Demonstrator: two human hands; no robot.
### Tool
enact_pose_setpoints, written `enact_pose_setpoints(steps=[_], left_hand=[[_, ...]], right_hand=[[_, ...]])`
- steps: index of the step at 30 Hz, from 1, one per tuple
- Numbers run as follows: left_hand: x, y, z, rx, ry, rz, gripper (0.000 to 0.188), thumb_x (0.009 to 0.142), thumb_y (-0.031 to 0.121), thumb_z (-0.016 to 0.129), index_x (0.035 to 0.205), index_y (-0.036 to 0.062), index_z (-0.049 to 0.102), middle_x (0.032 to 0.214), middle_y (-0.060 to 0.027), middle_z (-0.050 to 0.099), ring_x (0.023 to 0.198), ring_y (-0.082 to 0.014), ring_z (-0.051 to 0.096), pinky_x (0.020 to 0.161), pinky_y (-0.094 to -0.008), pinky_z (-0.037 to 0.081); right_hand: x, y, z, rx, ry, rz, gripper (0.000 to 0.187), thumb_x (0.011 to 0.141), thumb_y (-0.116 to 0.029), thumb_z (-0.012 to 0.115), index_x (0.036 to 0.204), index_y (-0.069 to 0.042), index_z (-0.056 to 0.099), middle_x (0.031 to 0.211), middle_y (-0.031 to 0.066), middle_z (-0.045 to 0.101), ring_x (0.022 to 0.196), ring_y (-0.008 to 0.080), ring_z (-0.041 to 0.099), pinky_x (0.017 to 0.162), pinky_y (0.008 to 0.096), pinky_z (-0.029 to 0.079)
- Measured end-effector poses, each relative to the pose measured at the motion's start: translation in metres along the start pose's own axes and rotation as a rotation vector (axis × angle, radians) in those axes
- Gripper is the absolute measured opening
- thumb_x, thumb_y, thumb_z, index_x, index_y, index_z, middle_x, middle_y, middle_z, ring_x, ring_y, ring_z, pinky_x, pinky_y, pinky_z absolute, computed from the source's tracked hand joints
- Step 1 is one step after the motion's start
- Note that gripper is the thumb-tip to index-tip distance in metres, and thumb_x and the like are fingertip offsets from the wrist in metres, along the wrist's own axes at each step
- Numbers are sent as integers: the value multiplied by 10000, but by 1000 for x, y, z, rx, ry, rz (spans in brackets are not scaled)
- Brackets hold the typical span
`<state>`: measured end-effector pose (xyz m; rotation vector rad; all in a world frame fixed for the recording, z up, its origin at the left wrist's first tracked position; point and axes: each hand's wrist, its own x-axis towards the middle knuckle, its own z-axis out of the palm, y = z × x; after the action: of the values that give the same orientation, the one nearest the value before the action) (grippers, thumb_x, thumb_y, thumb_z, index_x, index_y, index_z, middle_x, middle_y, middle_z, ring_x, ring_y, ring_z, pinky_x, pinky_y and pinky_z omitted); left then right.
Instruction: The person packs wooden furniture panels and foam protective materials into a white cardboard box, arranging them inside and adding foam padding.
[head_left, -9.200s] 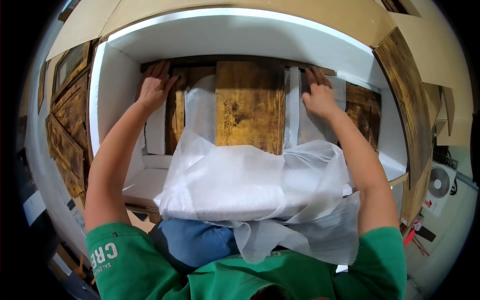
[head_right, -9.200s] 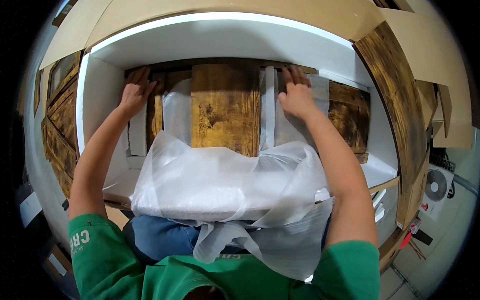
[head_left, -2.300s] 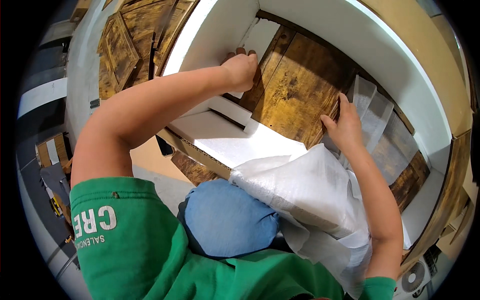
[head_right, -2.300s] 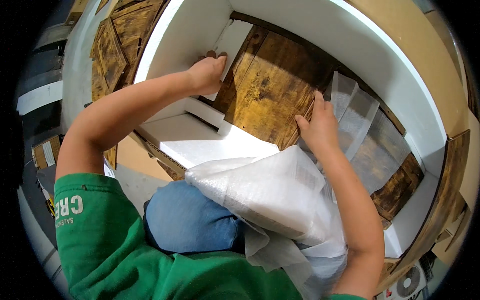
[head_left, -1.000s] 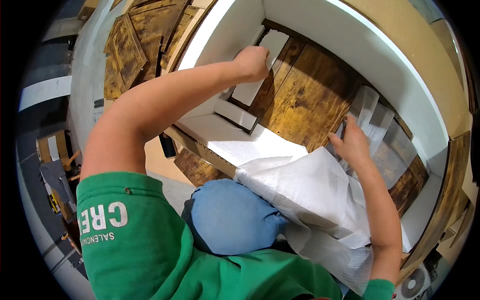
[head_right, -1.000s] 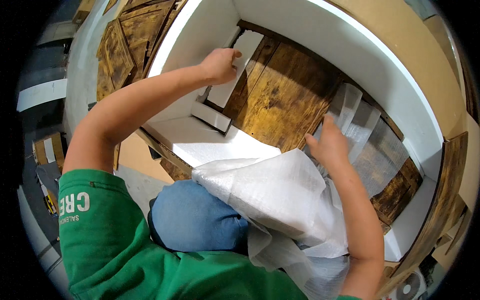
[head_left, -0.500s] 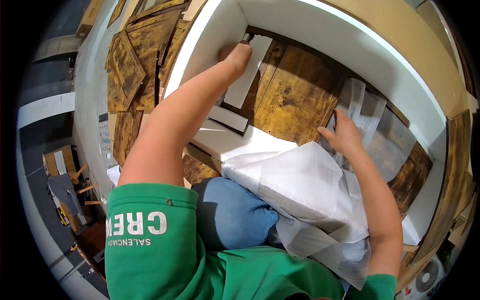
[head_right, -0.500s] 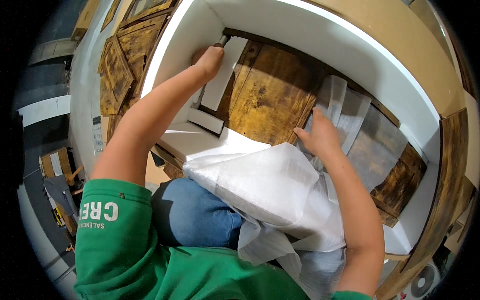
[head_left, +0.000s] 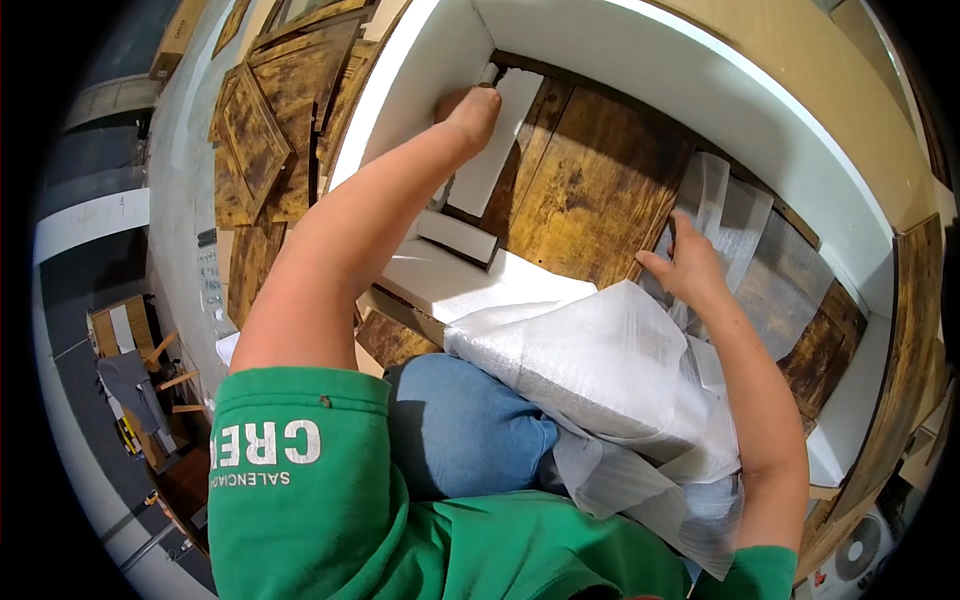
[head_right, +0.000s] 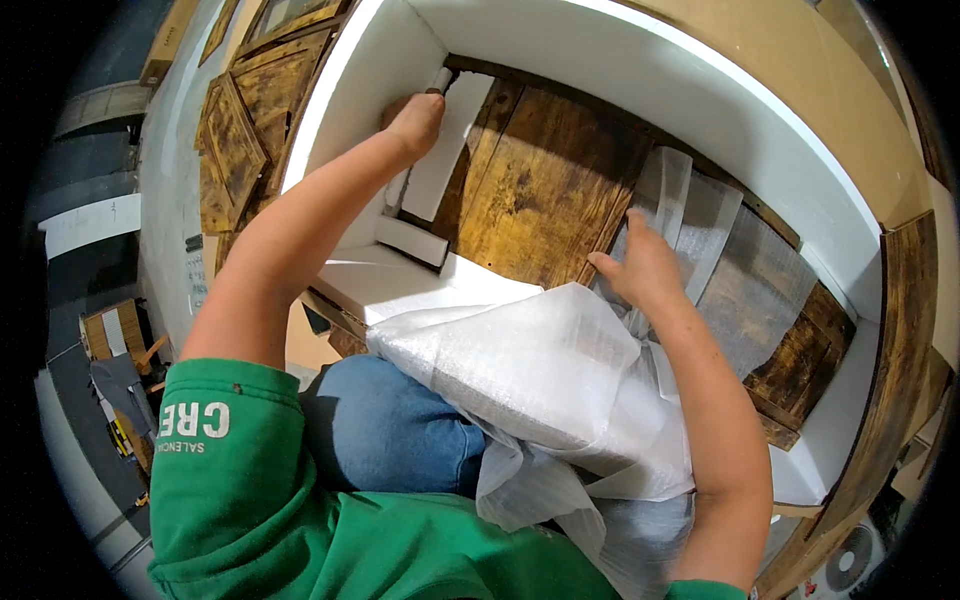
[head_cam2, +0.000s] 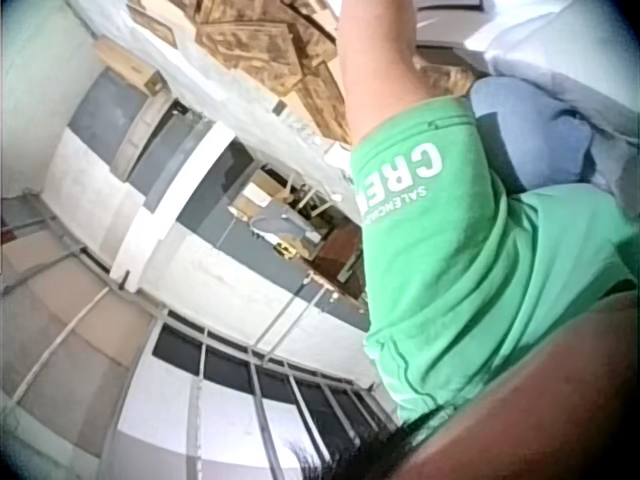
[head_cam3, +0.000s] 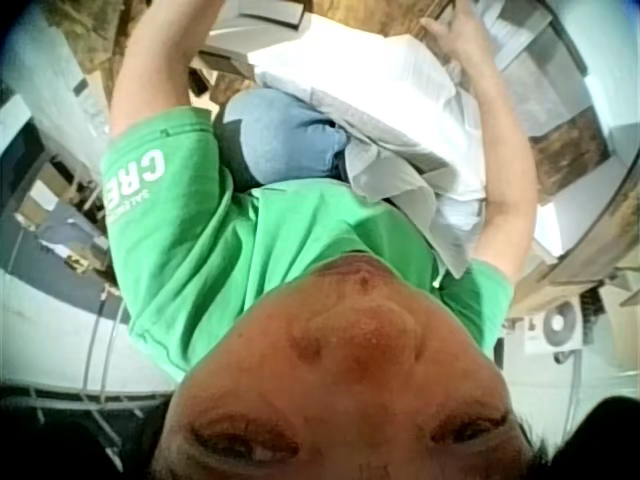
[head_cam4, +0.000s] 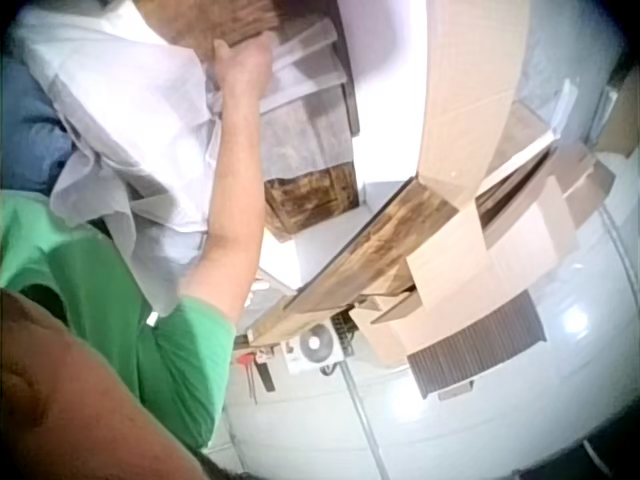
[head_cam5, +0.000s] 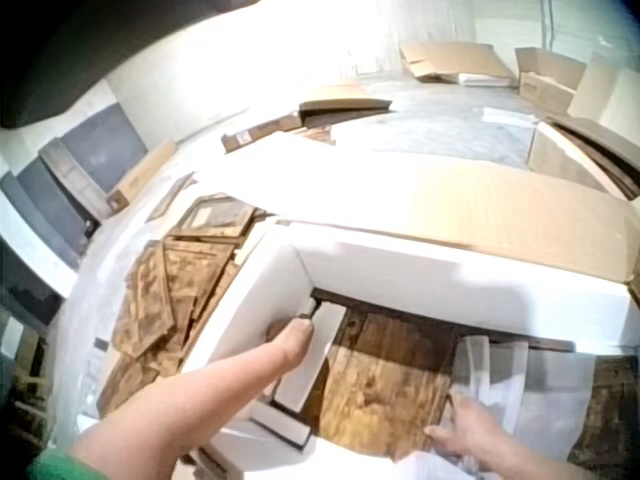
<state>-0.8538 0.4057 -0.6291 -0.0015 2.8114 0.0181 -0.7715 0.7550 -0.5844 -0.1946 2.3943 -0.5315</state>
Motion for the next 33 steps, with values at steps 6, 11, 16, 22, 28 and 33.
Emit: enact_pose_setpoints(steps=[6,11,16,22,28,33], left_hand=[[-9,12,-17,94,-72,116,115,735,-82,488,788,-78,590,802,-291,593,768,-403,611,667,-409,505],[-14,-2,-10,85,-93,137,113,725,-49,512,707,-60,623,751,-270,606,749,-399,620,655,-412,511],[-13,-1,-13,211,-133,227,93,682,-68,543,715,-50,629,755,-249,609,723,-375,625,632,-387,518],[-11,1,-4,426,-76,329,88,641,-19,639,716,23,655,780,-141,655,779,-300,659,646,-344,534],[-23,13,-14,448,-44,310,82,651,-29,615,725,1,633,771,-188,640,792,-334,646,663,-376,526],[-22,4,-25,136,-6,207,62,664,15,626,702,-32,610,745,-222,626,789,-369,634,690,-400,516]], right_hand=[[4,14,11,11,113,-49,805,707,-345,774,1316,10,385,835,166,610,757,298,607,685,375,489],[3,9,8,36,92,-59,822,705,-346,773,1329,7,371,817,155,605,749,289,604,680,374,488],[1,0,-5,56,9,-5,837,712,-351,774,1323,35,351,903,224,625,848,349,624,736,399,501],[1,-2,-6,44,3,6,838,711,-353,776,1328,24,352,900,222,628,843,342,627,731,395,501],[2,-3,-7,35,-4,10,834,705,-352,781,1316,24,356,910,226,629,845,340,630,730,394,505],[2,-4,-8,23,-14,16,832,705,-353,781,1311,27,356,924,232,630,848,338,634,730,394,509]])
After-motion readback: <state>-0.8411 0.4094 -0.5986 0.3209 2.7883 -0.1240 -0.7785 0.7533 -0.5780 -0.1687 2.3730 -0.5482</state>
